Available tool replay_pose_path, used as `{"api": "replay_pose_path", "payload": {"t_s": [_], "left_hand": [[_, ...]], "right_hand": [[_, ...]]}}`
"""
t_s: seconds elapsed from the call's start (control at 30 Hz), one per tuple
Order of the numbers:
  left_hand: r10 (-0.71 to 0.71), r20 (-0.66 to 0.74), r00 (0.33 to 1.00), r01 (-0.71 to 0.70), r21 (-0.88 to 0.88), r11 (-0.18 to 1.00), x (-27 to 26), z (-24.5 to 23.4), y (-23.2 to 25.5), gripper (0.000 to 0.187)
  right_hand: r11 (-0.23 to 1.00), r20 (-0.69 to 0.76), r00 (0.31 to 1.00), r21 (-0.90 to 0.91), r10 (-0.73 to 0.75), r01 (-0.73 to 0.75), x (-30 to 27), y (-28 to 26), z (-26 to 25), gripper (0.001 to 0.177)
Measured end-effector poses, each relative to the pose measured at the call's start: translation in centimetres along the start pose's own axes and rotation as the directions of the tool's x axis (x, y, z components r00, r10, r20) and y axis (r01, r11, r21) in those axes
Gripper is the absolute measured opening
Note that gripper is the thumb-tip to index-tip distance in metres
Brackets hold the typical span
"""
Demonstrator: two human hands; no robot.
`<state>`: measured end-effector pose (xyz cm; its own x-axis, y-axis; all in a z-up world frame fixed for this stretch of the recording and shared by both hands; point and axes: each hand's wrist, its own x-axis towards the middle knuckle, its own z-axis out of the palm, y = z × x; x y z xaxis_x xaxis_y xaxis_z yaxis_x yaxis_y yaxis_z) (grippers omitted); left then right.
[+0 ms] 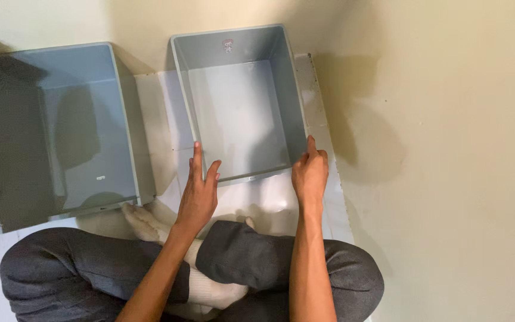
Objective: The person sits on the floor and assembles a grey plastic storage box. They attach a pink latch to the lid, then fit the lid onto the box body, and finally secure the latch. The person also handles a black plastic frame component.
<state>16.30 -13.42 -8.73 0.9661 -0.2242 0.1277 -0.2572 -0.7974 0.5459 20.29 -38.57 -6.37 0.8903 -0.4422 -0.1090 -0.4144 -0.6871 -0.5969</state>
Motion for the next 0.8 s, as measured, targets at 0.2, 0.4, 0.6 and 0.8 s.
{"api": "replay_pose_path", "payload": {"t_s": [0.2,0.4,0.6,0.8], "left_hand": [[-0.079,0.110,0.991,0.082,-0.021,0.996,-0.2,-1.8,-0.2,0.053],[-0.100,0.137,0.986,0.111,-0.075,0.991,-2.2,-4.2,-1.1,0.065],[-0.148,0.151,0.977,0.148,0.017,0.989,-4.7,-6.2,-2.6,0.066],[-0.068,-0.081,0.994,0.070,0.023,0.997,-7.7,-10.3,-3.6,0.057]], "right_hand": [[0.997,0.072,0.995,-0.037,0.070,-0.067,-0.1,-0.5,0.1,0.056],[0.995,-0.011,0.999,-0.089,-0.043,0.042,-1.6,-1.6,0.8,0.073],[0.926,-0.043,0.931,-0.130,-0.363,0.355,-5.3,-4.4,2.0,0.061],[0.781,0.063,0.779,0.092,-0.624,0.618,-9.9,-8.5,2.8,0.046]]}}
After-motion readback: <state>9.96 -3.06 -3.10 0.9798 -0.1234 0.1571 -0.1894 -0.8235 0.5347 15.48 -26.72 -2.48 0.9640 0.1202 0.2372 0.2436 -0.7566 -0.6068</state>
